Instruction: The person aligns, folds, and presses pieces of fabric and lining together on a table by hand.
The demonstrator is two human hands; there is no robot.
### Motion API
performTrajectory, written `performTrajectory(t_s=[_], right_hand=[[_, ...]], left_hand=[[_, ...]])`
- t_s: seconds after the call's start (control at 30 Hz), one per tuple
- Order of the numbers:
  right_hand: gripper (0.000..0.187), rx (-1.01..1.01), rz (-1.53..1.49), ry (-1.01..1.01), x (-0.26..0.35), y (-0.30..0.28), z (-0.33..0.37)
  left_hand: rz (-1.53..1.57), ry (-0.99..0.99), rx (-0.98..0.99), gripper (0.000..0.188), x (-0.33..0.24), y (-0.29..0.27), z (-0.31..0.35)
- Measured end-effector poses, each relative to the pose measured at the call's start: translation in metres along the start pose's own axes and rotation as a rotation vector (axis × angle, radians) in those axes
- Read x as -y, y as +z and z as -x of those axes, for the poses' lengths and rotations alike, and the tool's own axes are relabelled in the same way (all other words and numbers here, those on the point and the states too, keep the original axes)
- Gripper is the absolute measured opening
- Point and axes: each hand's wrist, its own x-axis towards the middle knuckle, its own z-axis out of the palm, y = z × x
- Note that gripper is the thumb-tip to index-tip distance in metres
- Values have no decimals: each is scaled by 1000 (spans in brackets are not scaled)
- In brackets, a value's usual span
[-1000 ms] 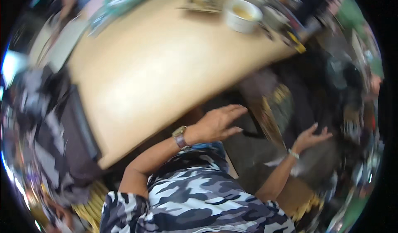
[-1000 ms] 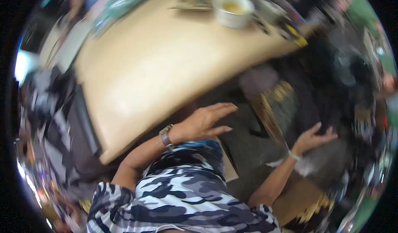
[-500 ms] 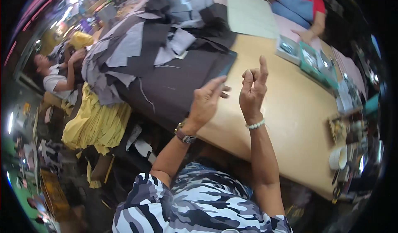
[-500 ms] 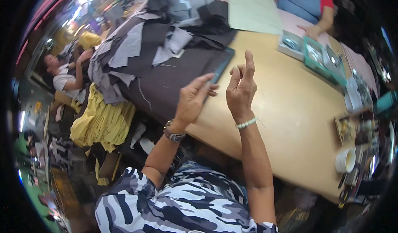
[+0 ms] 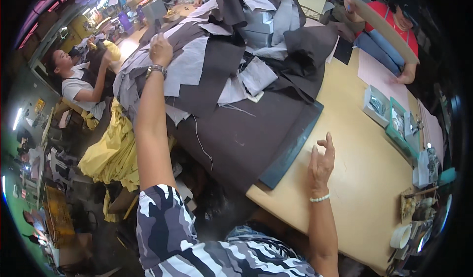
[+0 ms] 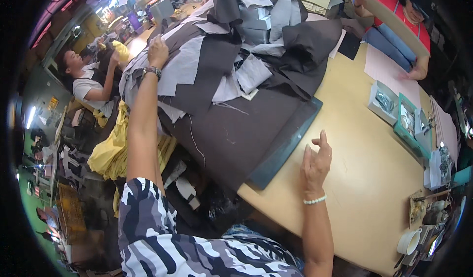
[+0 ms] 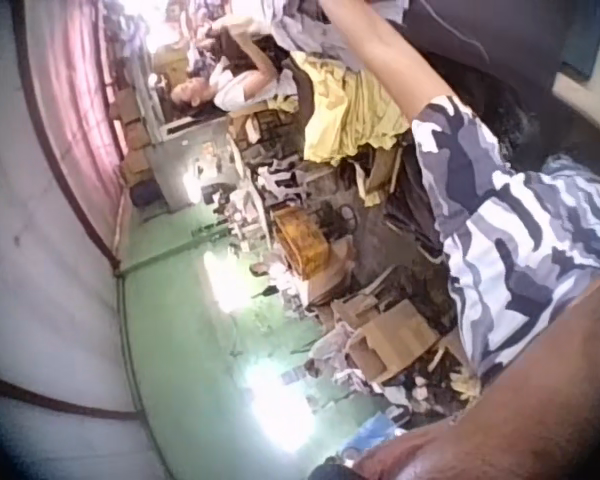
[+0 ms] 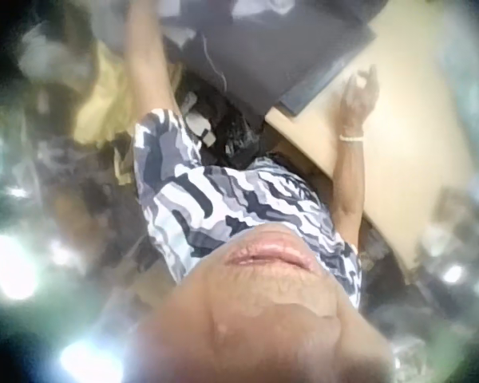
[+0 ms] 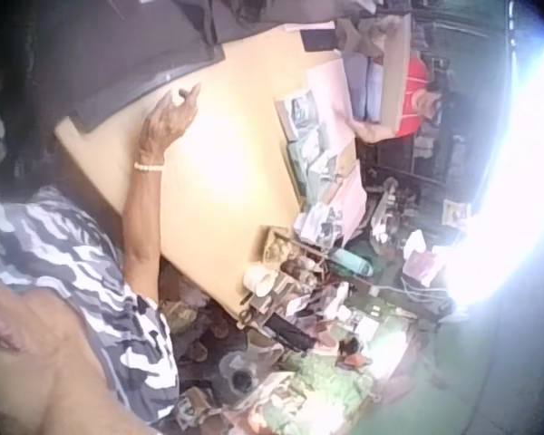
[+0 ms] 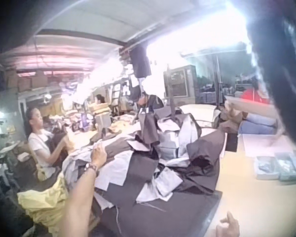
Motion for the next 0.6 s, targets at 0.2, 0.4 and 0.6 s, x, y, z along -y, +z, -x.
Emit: performTrajectory(t_s=[0.2,0.4,0.6], right_hand=[[49,41,45,73,4,4,-2],[49,88,95,21,9,11,-6],[51,80,86,-25,11,10,-4]], left_hand=[[-168,-309,380,41,52,33,-24],[-307,-171,352,34,78,35,-42],[-4,347,-234,28,-9,-46,-151]])
